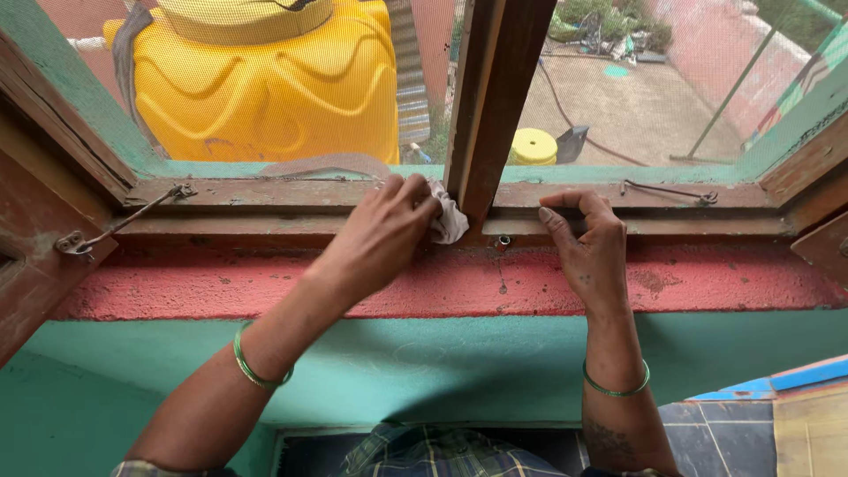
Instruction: The person cleans the wooden frame and glass of a window with a white cloth, scrubbing along the edges and surface of the panes.
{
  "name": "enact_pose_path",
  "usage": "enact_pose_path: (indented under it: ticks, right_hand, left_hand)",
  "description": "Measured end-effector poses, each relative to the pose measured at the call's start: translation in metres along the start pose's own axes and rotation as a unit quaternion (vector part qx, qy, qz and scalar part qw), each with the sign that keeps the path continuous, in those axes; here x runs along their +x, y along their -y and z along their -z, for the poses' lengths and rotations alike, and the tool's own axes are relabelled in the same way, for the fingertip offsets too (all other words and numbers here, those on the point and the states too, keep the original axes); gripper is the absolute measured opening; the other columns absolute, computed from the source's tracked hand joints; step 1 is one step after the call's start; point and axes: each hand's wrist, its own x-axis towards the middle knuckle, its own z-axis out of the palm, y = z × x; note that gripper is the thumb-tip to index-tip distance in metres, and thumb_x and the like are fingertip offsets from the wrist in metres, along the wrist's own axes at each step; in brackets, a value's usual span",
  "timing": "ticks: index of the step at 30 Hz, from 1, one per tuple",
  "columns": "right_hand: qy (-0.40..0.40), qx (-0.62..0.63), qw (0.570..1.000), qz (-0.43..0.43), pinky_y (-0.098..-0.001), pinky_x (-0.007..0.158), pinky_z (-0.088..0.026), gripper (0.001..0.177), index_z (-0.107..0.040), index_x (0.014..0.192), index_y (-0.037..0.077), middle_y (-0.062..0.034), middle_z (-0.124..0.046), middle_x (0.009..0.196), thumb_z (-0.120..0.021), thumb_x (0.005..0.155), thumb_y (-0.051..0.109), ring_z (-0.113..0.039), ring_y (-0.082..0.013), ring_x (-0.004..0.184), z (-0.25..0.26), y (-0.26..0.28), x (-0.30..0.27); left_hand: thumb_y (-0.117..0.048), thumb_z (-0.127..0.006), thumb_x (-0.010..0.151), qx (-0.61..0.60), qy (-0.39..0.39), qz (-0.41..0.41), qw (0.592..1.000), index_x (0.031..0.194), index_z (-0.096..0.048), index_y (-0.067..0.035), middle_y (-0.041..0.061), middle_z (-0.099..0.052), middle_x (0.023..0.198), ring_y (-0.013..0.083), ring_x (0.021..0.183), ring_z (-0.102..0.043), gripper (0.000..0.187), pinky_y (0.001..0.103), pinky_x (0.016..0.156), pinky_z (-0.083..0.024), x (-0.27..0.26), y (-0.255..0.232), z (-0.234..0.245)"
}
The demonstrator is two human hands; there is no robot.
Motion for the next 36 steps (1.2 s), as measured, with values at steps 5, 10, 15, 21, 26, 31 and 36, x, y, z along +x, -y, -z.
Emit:
enact_pose_path:
  ticks: [5, 10, 15, 21, 26, 31, 36]
  right_hand:
    - [-0.021, 0.104, 0.986, -0.131, -0.0234, 0.056, -0.043, 0.015, -0.073, 0.108, 0.003, -0.0045, -0.073, 0.093, -0.073, 0.097, 0.014, -0.056, -0.0078, 0.066, 0.000, -0.006, -0.002]
    - [-0.043, 0.140, 0.988, -0.057, -0.0188, 0.066, -0.053, 0.014, -0.071, 0.106, 0.002, -0.0036, -0.073, 0.097, -0.072, 0.100, 0.014, -0.067, -0.0031, 0.079, -0.001, -0.013, -0.003]
    - [-0.049, 0.108, 0.993, 0.000, -0.0215, 0.077, -0.053, 0.012, -0.072, 0.106, 0.002, -0.0082, -0.075, 0.097, -0.073, 0.102, 0.013, -0.068, -0.0087, 0.088, -0.001, -0.018, -0.004]
    - [-0.003, 0.307, 0.942, 0.133, -0.0316, 0.094, -0.058, 0.042, -0.065, 0.121, 0.007, -0.0062, -0.072, 0.117, -0.079, 0.097, 0.038, -0.070, -0.0164, 0.106, 0.008, 0.001, -0.014]
    - [0.114, 0.123, 0.947, 0.275, -0.0398, 0.096, -0.056, 0.058, -0.065, 0.118, 0.008, -0.0141, -0.068, 0.119, -0.084, 0.076, 0.043, -0.067, -0.0299, 0.111, 0.007, 0.024, -0.002]
    - [0.170, 0.026, 0.958, 0.229, -0.0410, 0.092, -0.058, 0.048, -0.070, 0.112, 0.008, -0.0124, -0.070, 0.115, -0.077, 0.065, 0.003, -0.067, -0.0307, 0.106, -0.004, 0.017, 0.001]
    - [0.029, 0.043, 0.983, 0.175, -0.0359, 0.093, -0.062, 0.031, -0.070, 0.101, 0.011, -0.0045, -0.073, 0.112, -0.068, 0.077, -0.009, -0.072, -0.0199, 0.107, -0.001, -0.001, -0.002]
  left_hand:
    - [-0.004, -0.059, 0.088, -0.159, 0.029, 0.071, 0.984, 0.104, -0.069, 0.000, 0.013, -0.063, 0.106, 0.0320, 0.105, -0.058, 0.018, 0.041, 0.096, -0.048, 0.003, 0.003, 0.011]
    - [-0.004, -0.060, 0.084, -0.059, -0.031, 0.024, 0.998, 0.111, -0.066, 0.003, 0.016, -0.062, 0.110, 0.0332, 0.104, -0.058, 0.029, 0.041, 0.094, -0.048, -0.008, -0.025, -0.011]
    - [-0.015, -0.067, 0.094, -0.189, 0.088, 0.046, 0.977, 0.106, -0.065, -0.002, 0.012, -0.063, 0.101, 0.0324, 0.100, -0.059, 0.018, 0.043, 0.090, -0.049, -0.012, -0.025, 0.003]
    - [-0.008, -0.072, 0.094, -0.233, -0.090, 0.096, 0.964, 0.106, -0.062, -0.001, 0.014, -0.061, 0.104, 0.0346, 0.101, -0.063, 0.017, 0.045, 0.089, -0.052, 0.003, -0.062, -0.017]
    - [0.003, -0.062, 0.090, -0.394, -0.106, 0.179, 0.895, 0.116, -0.057, 0.001, 0.019, -0.058, 0.114, 0.0399, 0.106, -0.064, 0.027, 0.045, 0.084, -0.053, 0.012, -0.074, -0.039]
    - [0.000, -0.060, 0.090, -0.385, -0.159, 0.148, 0.897, 0.129, -0.051, 0.001, 0.018, -0.059, 0.122, 0.0390, 0.114, -0.061, 0.040, 0.047, 0.099, -0.050, 0.002, -0.072, -0.039]
    - [-0.010, -0.068, 0.093, -0.306, -0.211, 0.161, 0.914, 0.128, -0.052, -0.002, 0.018, -0.059, 0.126, 0.0360, 0.115, -0.056, 0.039, 0.046, 0.101, -0.046, 0.000, -0.071, -0.032]
